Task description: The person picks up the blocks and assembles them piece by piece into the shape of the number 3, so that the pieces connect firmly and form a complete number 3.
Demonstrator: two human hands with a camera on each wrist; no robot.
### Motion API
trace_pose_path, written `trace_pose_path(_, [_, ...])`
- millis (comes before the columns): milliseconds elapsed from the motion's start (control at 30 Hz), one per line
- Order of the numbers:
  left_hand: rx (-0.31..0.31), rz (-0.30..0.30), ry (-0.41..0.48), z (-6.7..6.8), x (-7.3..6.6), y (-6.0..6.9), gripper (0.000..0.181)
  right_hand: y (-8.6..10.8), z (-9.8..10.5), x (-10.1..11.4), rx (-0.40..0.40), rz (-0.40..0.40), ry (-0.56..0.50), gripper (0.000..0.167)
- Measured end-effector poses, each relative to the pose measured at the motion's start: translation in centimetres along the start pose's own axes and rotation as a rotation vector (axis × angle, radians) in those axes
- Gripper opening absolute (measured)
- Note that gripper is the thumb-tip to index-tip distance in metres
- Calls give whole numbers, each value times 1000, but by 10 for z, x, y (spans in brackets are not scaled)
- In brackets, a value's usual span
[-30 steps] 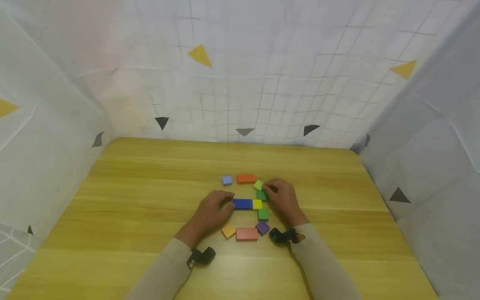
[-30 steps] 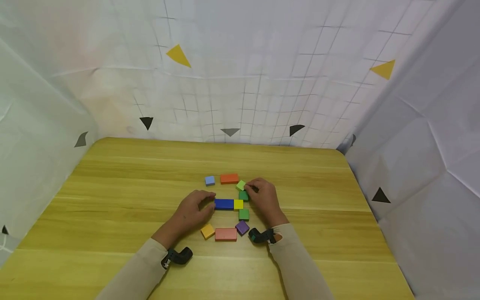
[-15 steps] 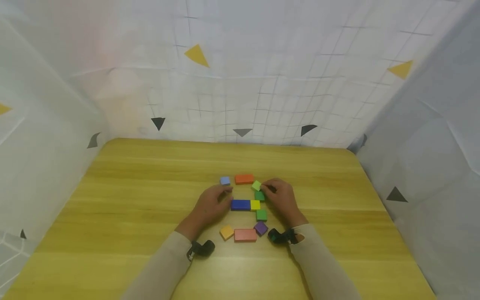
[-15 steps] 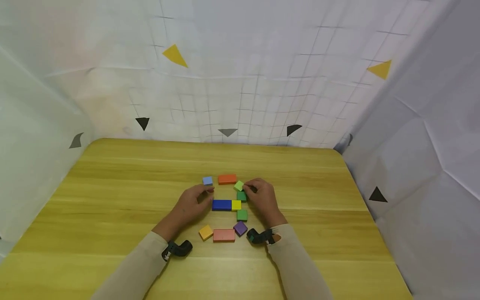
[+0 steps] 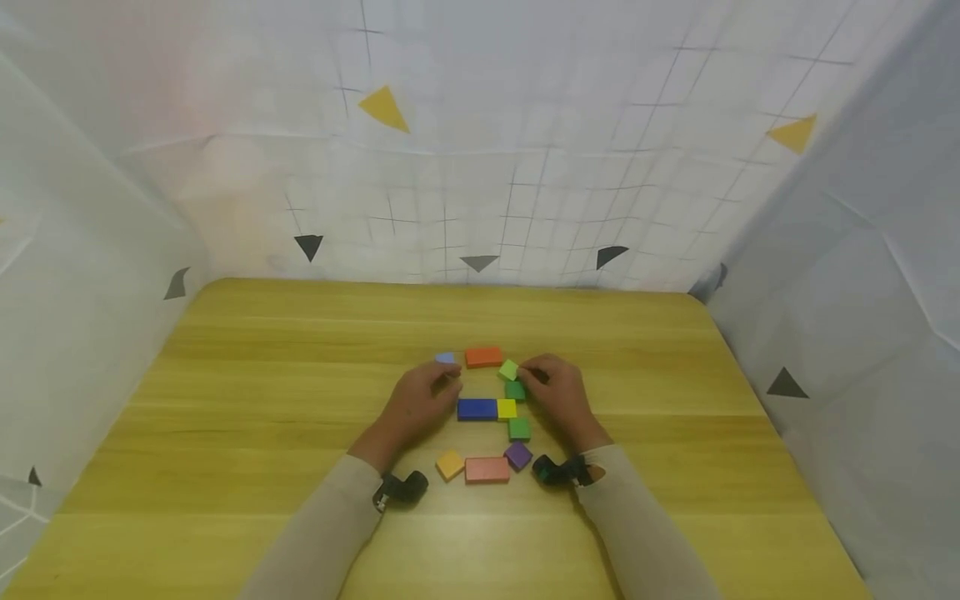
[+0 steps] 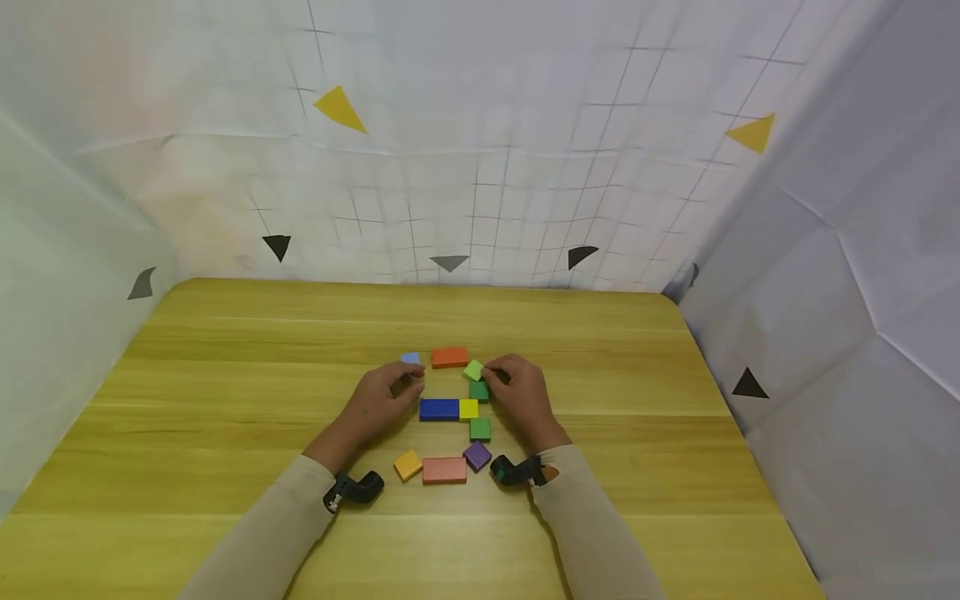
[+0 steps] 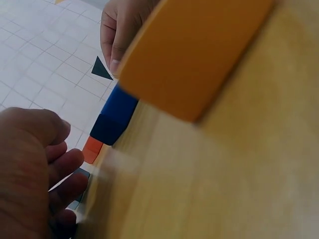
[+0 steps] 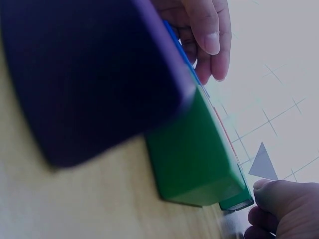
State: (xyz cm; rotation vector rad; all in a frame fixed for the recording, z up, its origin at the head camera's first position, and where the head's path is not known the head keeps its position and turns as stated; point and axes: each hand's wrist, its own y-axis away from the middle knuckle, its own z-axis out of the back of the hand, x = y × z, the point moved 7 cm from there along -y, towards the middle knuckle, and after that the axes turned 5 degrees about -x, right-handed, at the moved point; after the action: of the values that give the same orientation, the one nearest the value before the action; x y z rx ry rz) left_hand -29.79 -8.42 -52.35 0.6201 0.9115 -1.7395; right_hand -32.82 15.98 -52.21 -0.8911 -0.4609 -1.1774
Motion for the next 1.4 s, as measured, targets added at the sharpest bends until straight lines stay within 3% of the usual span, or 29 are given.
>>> trace_pose_path(500, [13, 30, 2, -5, 5, -21, 37, 0, -1, -1, 1, -14, -3, 10])
trace_pose_path(767, [17, 53, 23, -6, 7, -24, 37, 0, 0, 0, -9, -5, 1, 8])
trace_pose_path(1033, [8, 36, 15, -8, 9, -30, 41, 2, -2, 1, -10, 1, -6, 8])
trace_pose_path(1400, [60, 60, -4, -9, 7, -38, 41, 1, -1, 0, -16, 13, -16, 9])
